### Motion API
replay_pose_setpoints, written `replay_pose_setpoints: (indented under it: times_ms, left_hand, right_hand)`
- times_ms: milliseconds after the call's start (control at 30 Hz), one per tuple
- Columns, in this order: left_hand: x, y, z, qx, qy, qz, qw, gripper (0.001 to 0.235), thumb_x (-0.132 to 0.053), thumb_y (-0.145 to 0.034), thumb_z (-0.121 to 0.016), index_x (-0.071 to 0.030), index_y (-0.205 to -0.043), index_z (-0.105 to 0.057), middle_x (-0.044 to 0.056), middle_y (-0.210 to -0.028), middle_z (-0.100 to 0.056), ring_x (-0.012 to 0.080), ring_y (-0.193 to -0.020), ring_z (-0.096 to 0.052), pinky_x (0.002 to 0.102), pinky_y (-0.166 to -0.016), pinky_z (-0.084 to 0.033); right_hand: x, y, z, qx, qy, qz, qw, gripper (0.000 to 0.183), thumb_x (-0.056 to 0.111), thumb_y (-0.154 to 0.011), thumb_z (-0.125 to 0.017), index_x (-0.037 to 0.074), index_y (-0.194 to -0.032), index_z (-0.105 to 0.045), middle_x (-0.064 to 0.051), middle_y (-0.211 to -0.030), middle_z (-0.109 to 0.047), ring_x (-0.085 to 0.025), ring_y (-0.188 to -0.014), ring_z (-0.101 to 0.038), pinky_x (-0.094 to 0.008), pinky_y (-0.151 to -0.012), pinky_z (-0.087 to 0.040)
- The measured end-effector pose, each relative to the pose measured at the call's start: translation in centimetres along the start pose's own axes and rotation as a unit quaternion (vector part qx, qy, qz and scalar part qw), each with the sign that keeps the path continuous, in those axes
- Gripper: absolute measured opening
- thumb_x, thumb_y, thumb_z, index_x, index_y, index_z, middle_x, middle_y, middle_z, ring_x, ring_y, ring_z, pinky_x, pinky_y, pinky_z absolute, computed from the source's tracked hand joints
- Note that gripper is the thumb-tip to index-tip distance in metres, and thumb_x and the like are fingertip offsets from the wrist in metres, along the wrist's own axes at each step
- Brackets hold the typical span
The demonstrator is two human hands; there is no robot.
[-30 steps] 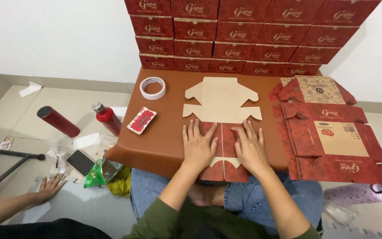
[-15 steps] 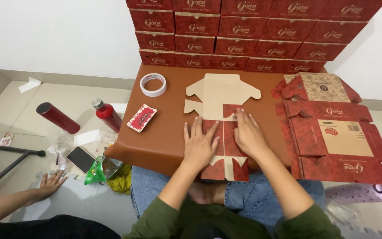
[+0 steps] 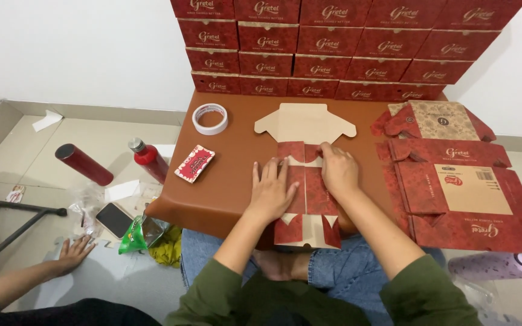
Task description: Assembling small cardboard boxes from flat templates by folding and tucking flaps at a steady pace.
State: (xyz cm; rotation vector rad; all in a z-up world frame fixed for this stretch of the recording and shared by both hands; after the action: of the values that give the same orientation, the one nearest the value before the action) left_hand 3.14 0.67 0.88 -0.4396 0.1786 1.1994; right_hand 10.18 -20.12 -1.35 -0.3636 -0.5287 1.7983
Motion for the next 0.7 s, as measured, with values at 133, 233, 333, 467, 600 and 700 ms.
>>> replay_pose_setpoints:
  times_ms: [133,233,333,467,600,700]
  left_hand:
    - [2.3,-4.8,-2.0,-0.001,-0.034,0.014,0.999,0.043,-0.039,-0.104,-0.041,-0.020,-0.141,-0.053,0.006,-0.125,-0.050,0.0253,-0.130,-0.047,0.056,-0.118,-0.022]
    - [3.0,-7.9,-3.9,-0.039,-0.037,0.022,0.998,0.026,-0.036,-0.102,-0.046,-0.017,-0.118,-0.056,0.003,-0.114,-0.051,0.0250,-0.119,-0.048,0.050,-0.106,-0.031]
    - [2.3,-8.7,-4.9,-0.086,-0.084,0.067,0.990,0.034,-0.035,-0.096,-0.057,-0.009,-0.116,-0.049,0.013,-0.121,-0.048,0.0310,-0.114,-0.044,0.047,-0.098,-0.033]
    - [2.0,-8.4,-5.1,-0.131,-0.127,0.101,0.978,0.042,-0.041,-0.092,-0.060,-0.007,-0.115,-0.050,0.017,-0.120,-0.052,0.0322,-0.111,-0.048,0.047,-0.100,-0.032]
    - [1.4,-7.9,-4.6,-0.147,-0.127,0.117,0.974,0.050,-0.040,-0.091,-0.065,-0.004,-0.124,-0.052,0.024,-0.132,-0.056,0.0350,-0.124,-0.051,0.047,-0.105,-0.032]
    - [1.4,-8.1,-4.6,-0.166,-0.120,0.100,0.974,0.059,-0.035,-0.089,-0.069,-0.001,-0.132,-0.048,0.023,-0.132,-0.056,0.0342,-0.124,-0.052,0.046,-0.107,-0.033]
  right_hand:
    - [-0.5,0.1,-0.5,-0.002,-0.021,-0.008,1.000,0.021,0.013,-0.093,-0.052,0.025,-0.108,-0.060,-0.001,-0.088,-0.071,-0.022,-0.090,-0.072,-0.036,-0.077,-0.054]
    - [0.0,0.1,0.5,-0.004,-0.059,-0.024,0.998,0.017,0.015,-0.093,-0.057,0.024,-0.107,-0.061,-0.002,-0.093,-0.072,-0.023,-0.098,-0.070,-0.038,-0.082,-0.054]
    - [0.9,0.0,1.9,-0.028,-0.030,-0.071,0.997,0.030,0.020,-0.090,-0.067,0.020,-0.119,-0.059,-0.009,-0.121,-0.063,-0.031,-0.115,-0.061,-0.045,-0.089,-0.049]
    - [0.5,-0.2,0.9,0.016,-0.037,-0.108,0.993,0.036,0.025,-0.092,-0.063,0.019,-0.127,-0.054,-0.013,-0.120,-0.062,-0.033,-0.118,-0.060,-0.049,-0.095,-0.046]
    - [1.4,-0.5,3.2,0.016,-0.116,-0.049,0.992,0.038,0.010,-0.090,-0.062,0.014,-0.128,-0.054,-0.018,-0.121,-0.062,-0.038,-0.120,-0.060,-0.048,-0.097,-0.048]
    - [0.7,-0.6,1.8,0.045,-0.159,-0.045,0.985,0.040,0.005,-0.092,-0.055,0.009,-0.131,-0.052,-0.023,-0.116,-0.064,-0.042,-0.115,-0.062,-0.049,-0.098,-0.049]
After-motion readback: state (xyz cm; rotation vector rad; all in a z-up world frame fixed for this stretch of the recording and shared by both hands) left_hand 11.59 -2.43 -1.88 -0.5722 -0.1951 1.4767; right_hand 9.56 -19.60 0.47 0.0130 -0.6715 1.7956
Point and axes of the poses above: each hand's wrist, its own y-axis away from the middle knuckle, its own z-axis out of the back of the hand, x = y × z, the point moved 1 cm from there along -y, towards the middle knuckle
